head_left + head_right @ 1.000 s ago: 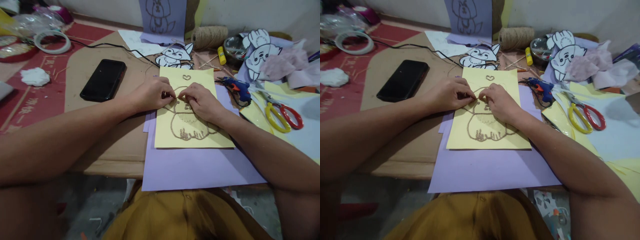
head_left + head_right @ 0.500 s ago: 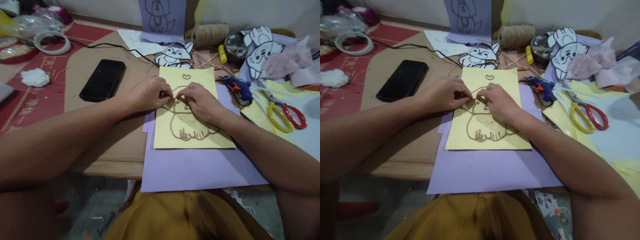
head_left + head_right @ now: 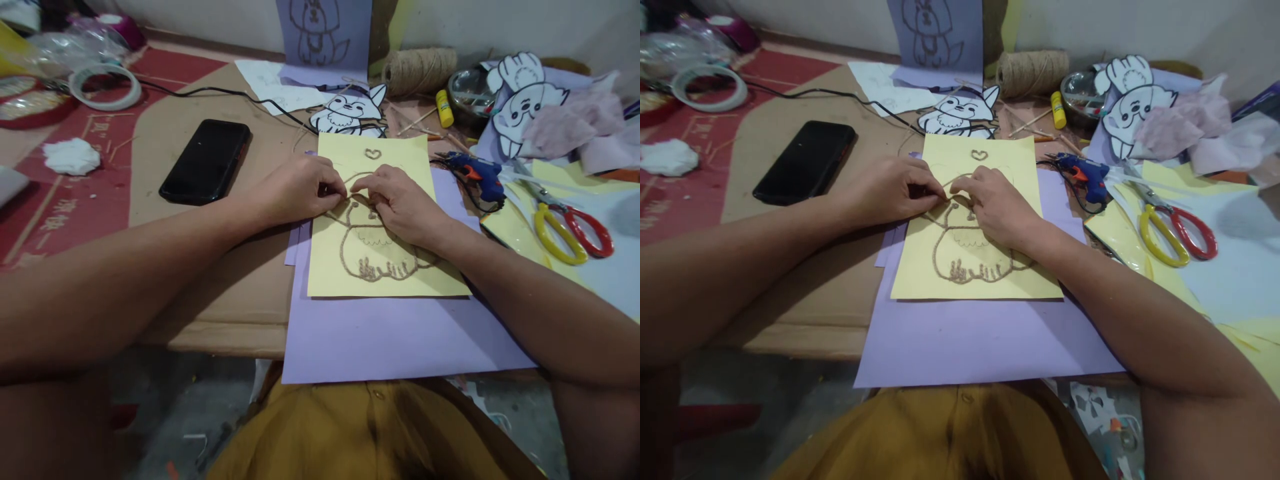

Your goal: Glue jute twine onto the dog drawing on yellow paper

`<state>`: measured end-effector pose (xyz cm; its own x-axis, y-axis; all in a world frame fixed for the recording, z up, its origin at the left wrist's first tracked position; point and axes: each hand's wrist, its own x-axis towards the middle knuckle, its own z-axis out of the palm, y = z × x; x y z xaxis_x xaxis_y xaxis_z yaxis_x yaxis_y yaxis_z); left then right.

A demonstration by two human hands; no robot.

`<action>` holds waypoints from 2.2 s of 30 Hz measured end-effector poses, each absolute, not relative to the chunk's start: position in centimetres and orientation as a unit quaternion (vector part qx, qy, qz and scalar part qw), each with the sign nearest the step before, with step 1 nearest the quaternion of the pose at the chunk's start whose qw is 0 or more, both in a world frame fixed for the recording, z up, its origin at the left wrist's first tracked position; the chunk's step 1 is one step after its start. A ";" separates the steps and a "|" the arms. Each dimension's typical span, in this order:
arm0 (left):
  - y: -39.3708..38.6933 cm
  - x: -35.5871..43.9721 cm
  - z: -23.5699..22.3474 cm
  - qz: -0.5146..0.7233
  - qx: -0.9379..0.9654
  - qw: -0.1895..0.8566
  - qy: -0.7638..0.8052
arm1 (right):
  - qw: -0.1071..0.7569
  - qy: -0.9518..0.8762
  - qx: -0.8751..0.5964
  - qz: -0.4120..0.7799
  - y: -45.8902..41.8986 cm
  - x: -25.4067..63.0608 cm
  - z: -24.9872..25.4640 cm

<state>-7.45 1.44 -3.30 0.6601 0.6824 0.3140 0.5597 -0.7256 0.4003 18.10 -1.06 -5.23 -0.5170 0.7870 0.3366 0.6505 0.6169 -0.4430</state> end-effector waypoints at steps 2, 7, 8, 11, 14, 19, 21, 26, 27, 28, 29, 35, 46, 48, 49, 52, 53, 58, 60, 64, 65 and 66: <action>1.5 -7.5 -3.3 0.227 0.899 0.140 0.348 | 0.286 -0.848 -0.421 0.147 -1.1 18.3 -5.3; 1.6 -7.5 -3.6 0.228 0.895 0.142 0.357 | 0.352 -0.822 -0.429 0.129 -1.3 18.9 -5.7; 1.7 -7.5 -3.7 0.229 0.895 0.139 0.356 | 0.359 -0.819 -0.430 0.125 -1.3 18.9 -5.8; 1.7 -7.4 -3.8 0.230 0.899 0.130 0.349 | 0.366 -0.816 -0.433 0.112 -1.4 18.8 -6.0; 1.6 -7.4 -3.9 0.235 0.899 0.125 0.349 | 0.349 -0.822 -0.438 0.103 -1.7 18.5 -6.0; 1.6 -7.3 -4.1 0.238 0.894 0.126 0.358 | 0.315 -0.822 -0.461 0.115 -2.0 18.3 -5.6; 1.7 -7.3 -4.2 0.238 0.894 0.126 0.358 | 0.315 -0.820 -0.465 0.114 -2.0 18.3 -5.5; 1.8 -7.4 -4.0 0.232 0.893 0.129 0.363 | 0.292 -0.829 -0.463 0.113 -2.1 18.2 -5.6; 1.9 -7.4 -3.9 0.229 0.894 0.132 0.362 | 0.291 -0.829 -0.464 0.110 -2.1 18.2 -5.7; 1.9 -7.4 -3.8 0.226 0.895 0.135 0.360 | 0.293 -0.829 -0.464 0.105 -2.1 18.2 -5.8; 2.0 -7.5 -3.7 0.223 0.896 0.138 0.358 | 0.296 -0.829 -0.463 0.100 -2.1 18.2 -5.8; 2.0 -7.5 -3.5 0.220 0.897 0.133 0.361 | 0.296 -0.834 -0.456 0.094 -2.0 18.3 -6.2; 2.0 -7.2 -4.4 0.247 0.887 0.114 0.374 | 0.281 -0.841 -0.453 0.091 -2.2 18.0 -6.2; 2.0 -7.2 -4.5 0.248 0.886 0.114 0.374 | 0.280 -0.841 -0.453 0.093 -2.2 18.0 -6.2; 2.1 -7.2 -4.5 0.250 0.886 0.115 0.373 | 0.277 -0.842 -0.453 0.094 -2.2 18.0 -6.3; 2.0 -7.2 -4.6 0.254 0.885 0.116 0.371 | 0.271 -0.843 -0.455 0.091 -2.3 18.0 -6.2; 2.0 -7.2 -4.6 0.254 0.885 0.116 0.371 | 0.274 -0.843 -0.454 0.090 -2.3 18.0 -6.1; 1.7 -7.1 -4.4 0.251 0.883 0.116 0.380 | 0.340 -0.822 -0.450 0.082 -2.1 18.6 -5.9; 1.6 -7.1 -4.3 0.247 0.883 0.114 0.383 | 0.378 -0.798 -0.462 0.084 -1.8 19.1 -6.1; 1.5 -7.1 -4.3 0.242 0.887 0.118 0.376 | 0.453 -0.737 -0.488 0.116 -1.0 19.8 -6.4; 1.6 -7.1 -4.4 0.244 0.888 0.121 0.370 | 0.472 -0.724 -0.488 0.124 -0.8 19.9 -6.3; 1.6 -7.1 -4.5 0.247 0.890 0.123 0.364 | 0.488 -0.714 -0.485 0.129 -0.7 20.0 -6.1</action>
